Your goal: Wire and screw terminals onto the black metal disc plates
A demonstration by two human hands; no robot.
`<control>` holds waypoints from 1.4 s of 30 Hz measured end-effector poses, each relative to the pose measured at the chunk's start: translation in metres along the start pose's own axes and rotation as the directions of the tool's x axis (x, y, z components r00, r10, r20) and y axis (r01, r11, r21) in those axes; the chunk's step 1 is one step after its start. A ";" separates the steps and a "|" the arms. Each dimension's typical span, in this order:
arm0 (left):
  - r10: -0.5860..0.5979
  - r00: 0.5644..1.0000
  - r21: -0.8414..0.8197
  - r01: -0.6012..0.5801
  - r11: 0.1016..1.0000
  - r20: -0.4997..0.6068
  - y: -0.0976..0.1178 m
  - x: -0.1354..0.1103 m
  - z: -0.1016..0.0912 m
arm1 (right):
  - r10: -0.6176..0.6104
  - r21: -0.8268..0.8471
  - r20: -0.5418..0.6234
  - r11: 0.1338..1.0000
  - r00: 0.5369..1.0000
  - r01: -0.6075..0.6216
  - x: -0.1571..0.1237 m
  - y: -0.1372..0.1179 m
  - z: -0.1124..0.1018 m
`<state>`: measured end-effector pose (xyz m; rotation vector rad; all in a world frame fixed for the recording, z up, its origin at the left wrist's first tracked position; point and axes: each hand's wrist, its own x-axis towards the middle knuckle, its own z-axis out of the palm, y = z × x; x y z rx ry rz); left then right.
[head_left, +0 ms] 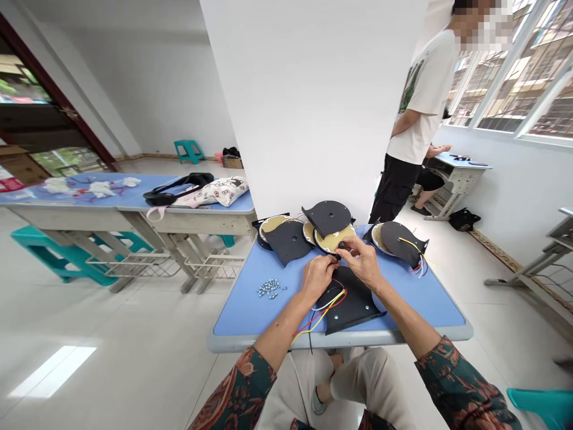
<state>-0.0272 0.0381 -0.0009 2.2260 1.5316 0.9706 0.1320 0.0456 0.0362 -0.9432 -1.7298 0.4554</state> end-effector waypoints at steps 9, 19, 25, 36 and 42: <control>0.044 0.998 0.028 -0.043 0.999 -0.033 -0.001 -0.002 0.002 | -0.057 -0.241 -0.026 0.969 0.998 0.049 0.001 -0.009 0.009; 0.064 0.997 0.030 -0.062 0.998 -0.052 -0.008 -0.001 0.009 | 0.014 -0.366 -0.143 0.928 0.990 -0.066 0.002 -0.016 0.019; 0.008 0.999 -0.169 -0.013 0.986 -0.031 0.001 -0.003 -0.005 | 0.043 -0.066 -0.450 0.994 0.892 -0.082 0.011 -0.060 -0.034; 0.075 0.995 -0.084 -0.080 0.993 -0.064 0.015 -0.062 -0.080 | 0.136 -0.653 0.451 0.724 0.882 0.221 -0.083 -0.074 -0.082; 0.308 0.863 -0.022 -0.345 0.938 -0.401 0.032 -0.145 -0.060 | 0.183 -0.779 0.542 0.476 0.820 0.408 -0.120 -0.061 -0.072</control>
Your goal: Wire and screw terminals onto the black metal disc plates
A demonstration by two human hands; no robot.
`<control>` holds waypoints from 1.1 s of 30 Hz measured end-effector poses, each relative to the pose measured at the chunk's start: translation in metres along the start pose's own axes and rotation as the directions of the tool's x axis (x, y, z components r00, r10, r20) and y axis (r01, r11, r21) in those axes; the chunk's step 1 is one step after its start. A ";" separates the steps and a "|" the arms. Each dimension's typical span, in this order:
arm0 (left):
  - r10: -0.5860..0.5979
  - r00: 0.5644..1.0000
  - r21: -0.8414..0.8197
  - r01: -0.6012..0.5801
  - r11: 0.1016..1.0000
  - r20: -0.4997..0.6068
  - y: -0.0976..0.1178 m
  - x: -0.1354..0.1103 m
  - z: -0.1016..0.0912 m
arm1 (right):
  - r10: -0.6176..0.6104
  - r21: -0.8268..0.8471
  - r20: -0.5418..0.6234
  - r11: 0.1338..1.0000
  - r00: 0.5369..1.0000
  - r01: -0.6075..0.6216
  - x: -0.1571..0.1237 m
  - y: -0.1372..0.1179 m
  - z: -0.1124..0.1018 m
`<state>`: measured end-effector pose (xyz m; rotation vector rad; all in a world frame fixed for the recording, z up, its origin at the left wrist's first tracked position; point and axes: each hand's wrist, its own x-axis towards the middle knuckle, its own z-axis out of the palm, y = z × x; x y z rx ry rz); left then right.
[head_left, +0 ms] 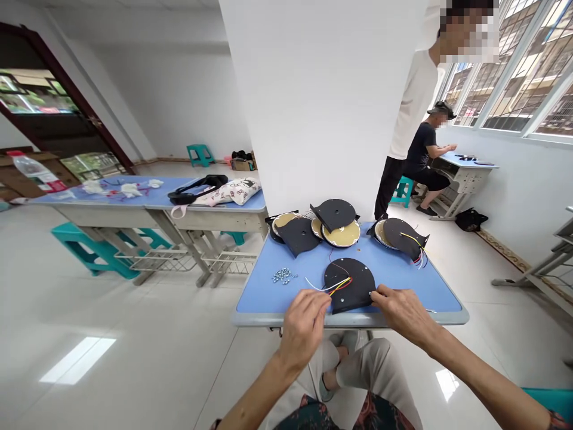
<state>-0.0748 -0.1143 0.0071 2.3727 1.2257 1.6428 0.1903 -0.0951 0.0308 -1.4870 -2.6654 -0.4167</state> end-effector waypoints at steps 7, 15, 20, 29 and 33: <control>-0.033 0.994 0.084 0.025 0.996 0.105 0.002 -0.020 0.028 | 0.034 0.042 -0.116 0.999 0.993 -0.029 -0.011 -0.027 -0.004; -0.094 0.978 0.106 0.076 0.992 0.187 -0.020 -0.015 0.052 | 0.125 0.242 -0.089 0.965 0.988 -0.100 -0.002 -0.065 0.006; -0.139 0.979 0.132 0.119 0.984 0.151 -0.018 -0.014 0.051 | 0.030 0.408 -0.047 0.913 0.998 -0.008 0.023 -0.044 -0.014; 0.152 0.936 -0.018 -0.154 0.988 0.319 -0.003 -0.002 0.038 | 0.049 -0.001 0.173 0.999 0.984 -0.049 0.042 0.018 -0.015; 0.148 0.929 -0.027 -0.147 0.989 0.339 -0.008 0.003 0.036 | 0.130 -0.070 0.089 0.990 0.987 -0.124 0.006 0.032 0.002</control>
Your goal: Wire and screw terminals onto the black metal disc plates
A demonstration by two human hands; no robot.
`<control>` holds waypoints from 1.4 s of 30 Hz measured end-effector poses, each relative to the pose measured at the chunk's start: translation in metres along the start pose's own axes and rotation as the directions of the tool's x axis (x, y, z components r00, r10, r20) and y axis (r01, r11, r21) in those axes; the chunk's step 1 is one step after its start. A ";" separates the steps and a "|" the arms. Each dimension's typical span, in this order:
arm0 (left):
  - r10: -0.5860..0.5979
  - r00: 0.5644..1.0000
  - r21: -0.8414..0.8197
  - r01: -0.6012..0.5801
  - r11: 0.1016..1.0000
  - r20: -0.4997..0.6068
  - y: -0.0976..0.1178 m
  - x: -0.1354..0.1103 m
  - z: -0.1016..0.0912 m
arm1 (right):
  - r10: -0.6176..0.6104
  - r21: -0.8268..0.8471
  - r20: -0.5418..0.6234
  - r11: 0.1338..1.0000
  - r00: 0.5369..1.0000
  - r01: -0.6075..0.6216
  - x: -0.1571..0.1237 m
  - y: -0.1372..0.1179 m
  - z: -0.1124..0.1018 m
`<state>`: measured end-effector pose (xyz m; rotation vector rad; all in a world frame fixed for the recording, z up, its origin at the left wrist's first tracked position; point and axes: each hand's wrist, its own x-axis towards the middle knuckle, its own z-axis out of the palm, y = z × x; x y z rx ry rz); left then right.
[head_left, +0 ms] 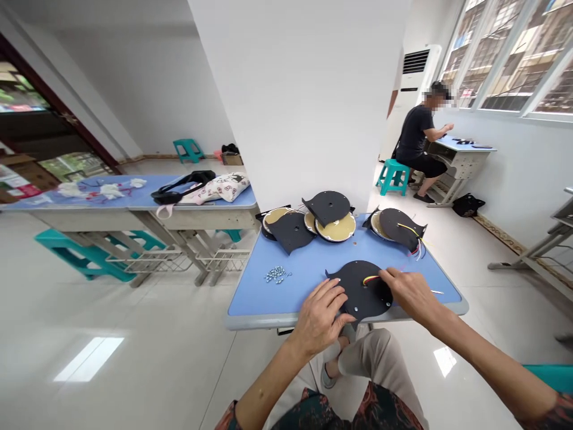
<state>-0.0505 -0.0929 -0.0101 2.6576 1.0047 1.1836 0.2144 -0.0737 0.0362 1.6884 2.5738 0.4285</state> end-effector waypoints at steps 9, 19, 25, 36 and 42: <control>-0.286 0.952 0.077 0.295 0.952 -0.113 -0.050 0.005 -0.035 | -0.104 -0.140 -0.335 0.988 0.936 0.060 -0.033 0.005 0.044; -0.592 0.796 0.498 0.465 0.732 0.126 -0.095 0.006 -0.066 | -0.093 -0.115 -0.408 0.992 0.908 0.050 -0.032 -0.001 0.045; -0.580 0.797 0.527 0.423 0.737 0.170 -0.093 0.010 -0.054 | -0.096 -0.120 -0.430 0.992 0.898 0.049 -0.033 -0.005 0.036; -0.595 0.776 -0.240 0.630 0.738 0.207 -0.073 0.086 -0.018 | -0.028 -0.029 -0.399 0.999 0.917 0.018 -0.034 -0.012 0.035; -0.444 0.812 -0.301 0.562 0.770 0.380 -0.054 0.127 0.026 | -0.014 -0.001 -0.416 1.000 0.909 0.015 -0.034 -0.013 0.031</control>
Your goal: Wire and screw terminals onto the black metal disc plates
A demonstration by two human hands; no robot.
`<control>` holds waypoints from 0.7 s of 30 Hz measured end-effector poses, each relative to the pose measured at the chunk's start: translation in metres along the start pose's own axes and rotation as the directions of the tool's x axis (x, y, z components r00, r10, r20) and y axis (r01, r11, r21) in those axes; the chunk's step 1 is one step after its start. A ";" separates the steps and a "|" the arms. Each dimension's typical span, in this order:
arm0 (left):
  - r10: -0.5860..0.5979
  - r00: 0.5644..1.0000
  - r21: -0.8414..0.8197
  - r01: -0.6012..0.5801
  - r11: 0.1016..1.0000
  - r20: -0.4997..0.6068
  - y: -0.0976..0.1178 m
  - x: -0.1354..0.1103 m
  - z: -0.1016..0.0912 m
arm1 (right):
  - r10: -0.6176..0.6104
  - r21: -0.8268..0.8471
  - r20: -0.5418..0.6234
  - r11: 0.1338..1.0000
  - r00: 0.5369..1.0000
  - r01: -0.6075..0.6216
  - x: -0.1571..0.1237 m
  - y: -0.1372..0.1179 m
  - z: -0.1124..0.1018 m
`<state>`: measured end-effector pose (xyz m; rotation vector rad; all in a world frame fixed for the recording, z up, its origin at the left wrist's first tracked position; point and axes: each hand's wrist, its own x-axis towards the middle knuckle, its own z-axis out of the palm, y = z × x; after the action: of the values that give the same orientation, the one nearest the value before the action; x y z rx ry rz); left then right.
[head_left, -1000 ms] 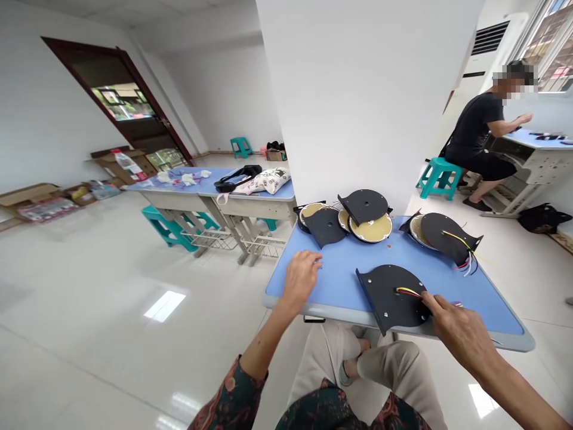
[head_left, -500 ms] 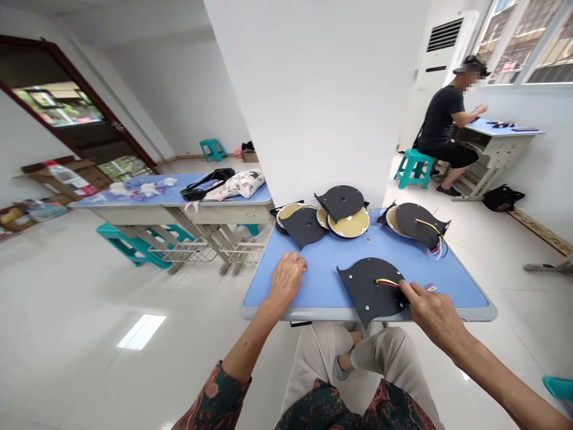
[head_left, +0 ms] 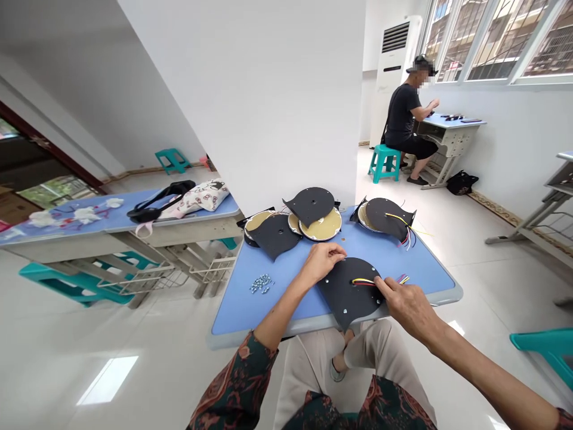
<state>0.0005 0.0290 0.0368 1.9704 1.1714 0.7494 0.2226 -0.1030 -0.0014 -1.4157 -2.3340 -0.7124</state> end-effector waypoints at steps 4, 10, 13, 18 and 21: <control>0.016 1.000 0.102 -0.017 0.995 0.010 -0.001 0.005 0.007 | 0.009 0.031 0.033 0.999 0.999 -0.010 -0.002 0.000 0.002; 0.067 0.997 0.150 -0.071 0.986 0.032 0.000 0.010 0.006 | 0.039 0.048 0.075 0.998 0.996 -0.042 -0.006 0.000 0.006; 0.057 0.998 0.175 -0.060 0.983 0.023 0.001 0.013 0.008 | 0.044 0.042 0.101 0.998 0.994 -0.049 -0.006 -0.001 0.005; 0.130 0.992 0.328 -0.124 0.937 0.003 -0.001 0.007 0.015 | 0.049 0.039 0.124 0.998 0.991 -0.054 -0.006 -0.001 0.003; 0.191 0.981 0.463 -0.186 0.867 0.036 -0.002 0.003 0.017 | 0.048 0.024 0.125 0.998 0.991 -0.052 -0.006 -0.001 0.004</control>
<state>0.0137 0.0273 0.0259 2.5122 1.2632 0.6128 0.2244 -0.1060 -0.0077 -1.5426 -2.3821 -0.5920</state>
